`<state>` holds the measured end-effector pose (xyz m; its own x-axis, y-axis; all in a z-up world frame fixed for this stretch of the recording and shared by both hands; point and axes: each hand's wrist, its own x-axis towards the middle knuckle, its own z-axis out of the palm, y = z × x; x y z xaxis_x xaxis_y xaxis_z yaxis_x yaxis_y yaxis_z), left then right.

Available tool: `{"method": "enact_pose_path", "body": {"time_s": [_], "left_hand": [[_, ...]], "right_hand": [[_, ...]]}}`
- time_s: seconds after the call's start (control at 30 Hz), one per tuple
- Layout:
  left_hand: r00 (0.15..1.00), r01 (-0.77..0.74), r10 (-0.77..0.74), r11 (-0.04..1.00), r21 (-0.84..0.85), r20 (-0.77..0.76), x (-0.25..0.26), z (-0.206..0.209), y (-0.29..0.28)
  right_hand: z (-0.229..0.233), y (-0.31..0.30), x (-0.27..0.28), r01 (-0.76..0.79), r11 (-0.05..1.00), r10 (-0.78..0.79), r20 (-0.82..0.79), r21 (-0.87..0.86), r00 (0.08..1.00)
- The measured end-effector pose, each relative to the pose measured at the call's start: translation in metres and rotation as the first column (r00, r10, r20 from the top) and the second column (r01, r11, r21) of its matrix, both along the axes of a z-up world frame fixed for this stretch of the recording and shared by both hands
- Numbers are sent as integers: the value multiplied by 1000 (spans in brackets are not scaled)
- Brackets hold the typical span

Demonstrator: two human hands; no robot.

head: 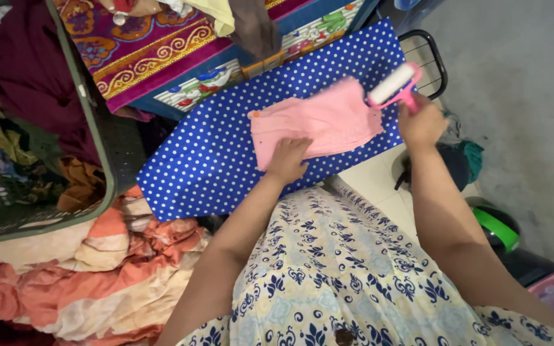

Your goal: The person uses a pink lint roller to remove lint from several garments laid on a blue polka-dotted ironing board. They roll the sticky roller over a brown shirt, a dark blue shirt, a yellow shirt, a pink shirt, a green shirt, and a brown shirt, then place each item aside.

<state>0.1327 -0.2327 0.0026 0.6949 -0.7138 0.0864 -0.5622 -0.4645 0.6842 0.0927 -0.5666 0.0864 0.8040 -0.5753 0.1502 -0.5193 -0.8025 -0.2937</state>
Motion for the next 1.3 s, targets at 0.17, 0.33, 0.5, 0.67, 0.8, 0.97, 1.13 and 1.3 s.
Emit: {"method": "enact_pose_path", "body": {"time_s": [0.17, 0.33, 0.5, 0.67, 0.8, 0.97, 1.13, 1.3], "left_hand": [[892, -417, 436, 894, -162, 114, -2, -26, 25], [464, -886, 885, 464, -22, -35, 8, -73, 62], [392, -805, 806, 534, 259, -443, 12, -109, 67], [443, -812, 818, 539, 222, -366, 15, -114, 63], [421, -808, 847, 513, 290, -324, 17, -105, 51], [572, -752, 774, 627, 205, -271, 20, -74, 48], [705, -543, 332, 821, -176, -627, 13, -22, 64], [711, -441, 56, 812, -382, -701, 34, 51, 73]], "right_hand": [[15, -15, 14, -89, 996, 84, 134, 28, 987], [-20, 91, 58, -533, 831, 552, -118, 159, 825], [-64, 171, 80, -638, 712, 700, -364, 293, 614], [-74, 80, 104, -468, 849, 518, -565, 246, 642], [-62, -21, 83, -424, 903, 305, -809, 77, 502], [-48, -101, 39, -298, 954, 220, -730, 23, 647], [-78, -41, 32, -330, 590, 281, 196, 737, 940], [-43, 93, 72, -300, -49, 359, 297, 953, 885]]}}
